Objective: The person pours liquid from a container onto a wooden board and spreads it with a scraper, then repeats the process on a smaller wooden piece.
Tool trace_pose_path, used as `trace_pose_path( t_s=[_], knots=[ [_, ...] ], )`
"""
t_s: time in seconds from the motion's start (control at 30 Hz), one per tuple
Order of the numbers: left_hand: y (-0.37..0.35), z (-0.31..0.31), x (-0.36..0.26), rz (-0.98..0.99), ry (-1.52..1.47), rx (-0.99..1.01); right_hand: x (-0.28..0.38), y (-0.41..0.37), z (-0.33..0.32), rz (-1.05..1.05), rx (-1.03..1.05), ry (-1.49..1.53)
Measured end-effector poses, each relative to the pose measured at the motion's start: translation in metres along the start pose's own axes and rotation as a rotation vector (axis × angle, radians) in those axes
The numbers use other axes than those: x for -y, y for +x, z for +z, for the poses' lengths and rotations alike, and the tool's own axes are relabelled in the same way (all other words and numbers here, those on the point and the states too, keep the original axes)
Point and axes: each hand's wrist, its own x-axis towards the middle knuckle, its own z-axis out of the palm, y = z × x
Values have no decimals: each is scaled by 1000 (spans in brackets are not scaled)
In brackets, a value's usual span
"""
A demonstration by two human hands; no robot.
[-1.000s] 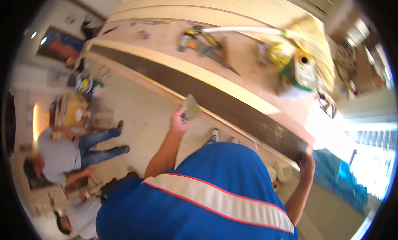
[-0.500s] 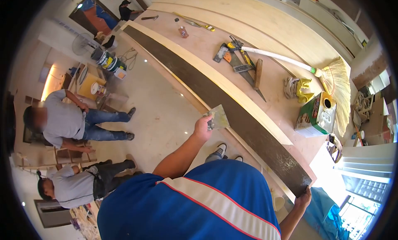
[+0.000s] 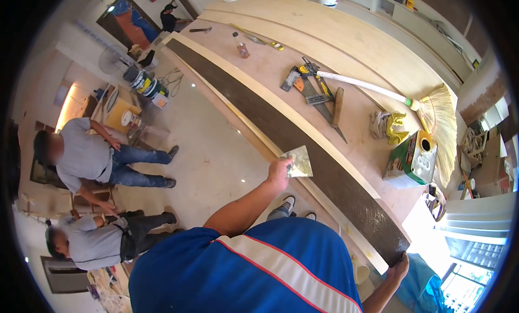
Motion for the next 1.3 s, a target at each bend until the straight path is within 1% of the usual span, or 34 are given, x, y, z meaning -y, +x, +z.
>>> trace_pose_path(
  t_s=[0.07,0.1,0.23,0.3,0.37,0.47,0.5,0.6,0.63,0.7,0.77,0.87,0.9,1.0,1.07,1.13,1.2,1.27,1.3],
  knots=[
    [-4,2,7,2,55,5,0,1,-9,7,-57,-6],
    [-11,7,7,-1,64,9,0,2,-15,-1,3,9],
    [-23,23,5,-1,49,19,5,10,-45,-35,-19,-31],
    [-20,26,-3,14,28,31,-2,21,-65,11,-14,17],
    [-16,25,-8,23,20,45,-7,5,-34,58,-4,58],
    [-3,20,-21,33,38,34,-24,13,-39,66,-82,57],
    [1,22,-26,49,29,39,-29,14,-43,66,-22,106],
    [8,24,-35,20,29,2,-34,11,-53,-12,-50,65],
    [8,24,-34,8,41,-15,-32,9,-54,-35,-57,6],
    [6,23,-26,-18,66,-52,-22,2,-58,-80,-53,-31],
    [6,16,-9,-68,96,-44,-11,-2,-64,-136,-44,-95],
    [1,16,1,-116,89,-62,5,-11,-77,-388,-112,-354],
    [1,16,1,-117,88,-63,8,-15,-73,-437,-153,-403],
    [8,12,-4,-134,77,-84,16,-18,-61,-408,-28,-428],
    [17,12,-7,-131,64,-77,5,-9,-59,-582,-88,-615],
    [18,15,-19,-102,43,-61,1,-4,-44,-586,-84,-586],
    [24,17,-31,-103,26,-90,-1,2,-25,-419,-17,-345],
    [34,15,-42,-121,-5,-97,-11,6,-13,-603,-75,-647],
    [38,15,-48,-122,25,-128,-12,9,-6,-580,-80,-637]
  ],
)
